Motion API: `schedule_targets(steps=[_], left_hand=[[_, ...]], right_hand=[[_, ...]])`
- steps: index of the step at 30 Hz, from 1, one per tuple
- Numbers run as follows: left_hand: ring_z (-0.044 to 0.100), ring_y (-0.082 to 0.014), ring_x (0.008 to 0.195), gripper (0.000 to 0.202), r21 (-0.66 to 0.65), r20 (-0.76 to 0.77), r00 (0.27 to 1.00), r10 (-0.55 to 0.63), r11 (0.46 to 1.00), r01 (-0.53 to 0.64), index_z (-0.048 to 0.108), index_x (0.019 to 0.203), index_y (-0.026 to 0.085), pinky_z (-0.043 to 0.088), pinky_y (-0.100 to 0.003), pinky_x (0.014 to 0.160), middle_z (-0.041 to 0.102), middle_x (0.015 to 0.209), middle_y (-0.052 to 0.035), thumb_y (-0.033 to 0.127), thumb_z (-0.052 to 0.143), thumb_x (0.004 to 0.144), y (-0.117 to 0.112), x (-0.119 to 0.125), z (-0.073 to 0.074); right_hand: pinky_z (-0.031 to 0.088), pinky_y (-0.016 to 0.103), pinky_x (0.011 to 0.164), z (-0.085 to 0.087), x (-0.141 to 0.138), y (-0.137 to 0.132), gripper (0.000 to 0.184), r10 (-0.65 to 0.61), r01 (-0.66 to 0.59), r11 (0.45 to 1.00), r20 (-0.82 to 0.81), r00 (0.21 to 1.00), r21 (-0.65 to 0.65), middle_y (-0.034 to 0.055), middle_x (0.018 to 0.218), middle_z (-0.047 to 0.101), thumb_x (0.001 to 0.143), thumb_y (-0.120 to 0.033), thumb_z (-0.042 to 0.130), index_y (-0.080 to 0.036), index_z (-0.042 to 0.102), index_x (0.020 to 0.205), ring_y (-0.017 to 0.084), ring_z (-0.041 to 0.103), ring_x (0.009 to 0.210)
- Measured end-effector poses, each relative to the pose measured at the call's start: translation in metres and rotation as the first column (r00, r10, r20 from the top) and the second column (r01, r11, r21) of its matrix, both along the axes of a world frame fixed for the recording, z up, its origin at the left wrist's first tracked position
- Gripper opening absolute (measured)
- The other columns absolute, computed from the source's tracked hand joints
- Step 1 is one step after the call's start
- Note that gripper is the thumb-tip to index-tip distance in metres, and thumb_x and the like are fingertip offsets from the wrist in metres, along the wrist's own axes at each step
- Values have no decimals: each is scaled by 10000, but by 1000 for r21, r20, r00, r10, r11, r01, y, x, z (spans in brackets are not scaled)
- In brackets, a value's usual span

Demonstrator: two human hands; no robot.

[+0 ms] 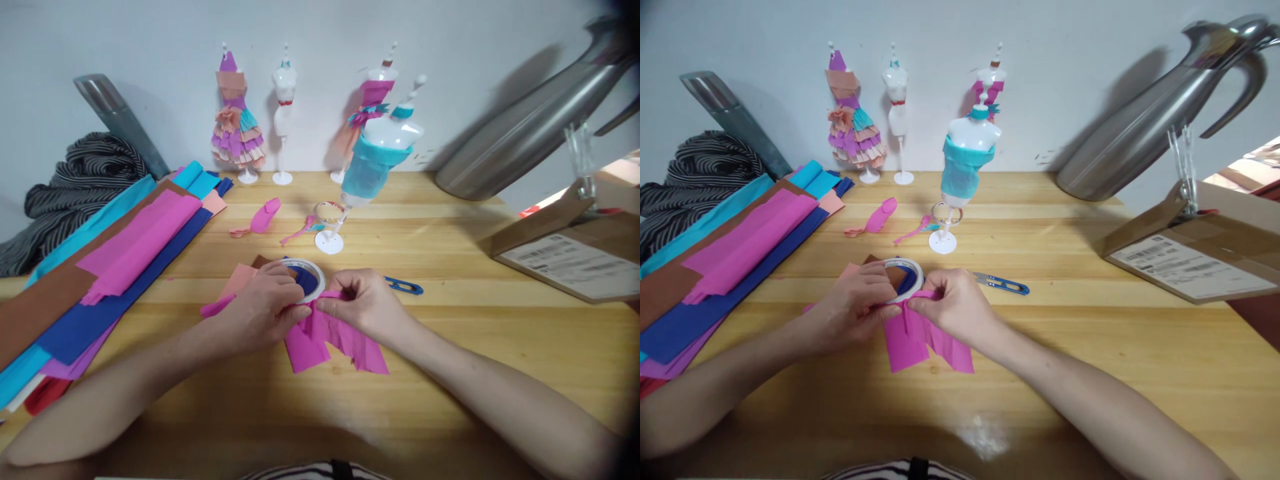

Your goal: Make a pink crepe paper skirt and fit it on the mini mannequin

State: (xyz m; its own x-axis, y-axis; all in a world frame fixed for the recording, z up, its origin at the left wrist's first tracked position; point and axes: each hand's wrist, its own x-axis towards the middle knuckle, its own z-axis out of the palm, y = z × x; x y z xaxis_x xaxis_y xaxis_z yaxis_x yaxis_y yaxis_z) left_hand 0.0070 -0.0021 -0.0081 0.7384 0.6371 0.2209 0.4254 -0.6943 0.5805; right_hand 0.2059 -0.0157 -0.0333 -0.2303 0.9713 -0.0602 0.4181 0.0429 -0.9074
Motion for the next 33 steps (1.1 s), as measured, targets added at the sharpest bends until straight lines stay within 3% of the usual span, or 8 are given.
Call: schedule_targets(steps=[10,17,19,21,23,26,29,33], left_hand=[[337,-104,579,491,-270,63,988,139,956,-117,290,528,177,223,-263,546,317,551,37,364,560,893,1,-1,1],[292,-68,516,485,-548,83,960,267,817,-180,403,503,155,186,-247,481,312,530,51,431,607,845,4,-4,-9],[307,-63,473,479,-656,76,943,325,728,-198,420,509,162,189,-234,448,327,504,55,465,612,827,5,-5,-5],[330,-63,430,456,-752,83,912,402,626,-207,449,517,166,205,-225,421,373,474,56,472,621,809,7,-5,-1],[360,-63,420,429,-816,146,860,489,551,-174,471,506,163,245,-217,416,424,464,48,436,648,784,8,-4,3],[403,-60,440,397,-872,265,769,581,485,-65,497,491,152,302,-206,432,473,471,38,383,695,746,10,-1,7],[370,-48,413,398,-913,259,730,632,406,-28,511,509,149,258,-201,401,446,450,50,403,731,723,7,1,8],[250,-33,405,458,-925,189,748,636,370,-81,466,510,159,143,-217,392,332,443,81,475,733,707,-2,5,8]], right_hand=[[249,211,430,0,-2,0,383,16,-16,1000,-1,1000,-23,-40,490,402,689,-446,677,-180,478,497,78,328,483],[256,220,418,3,1,2,408,119,-118,993,73,990,-23,-42,476,398,782,-459,613,-189,465,513,83,339,462],[348,247,461,10,7,2,320,84,-110,985,190,978,133,-14,527,503,821,-415,605,-179,560,609,116,441,497],[474,313,603,18,12,0,168,-26,-92,894,256,966,439,52,716,651,848,-329,609,-167,650,836,185,592,660],[512,412,815,25,13,-6,253,-78,-132,692,255,964,710,125,1002,693,857,-263,608,-178,631,1094,262,646,930],[402,543,1047,22,7,-16,381,10,-361,419,394,919,833,131,1296,593,854,-254,606,-254,582,1234,338,495,1280],[302,571,1125,6,-5,-20,412,-55,-452,300,488,871,840,61,1309,580,877,-107,552,-338,607,1214,295,286,1440],[472,410,963,-2,-11,-20,296,-164,-347,220,385,908,912,44,1069,697,880,-97,606,-309,689,1070,217,592,1110]])
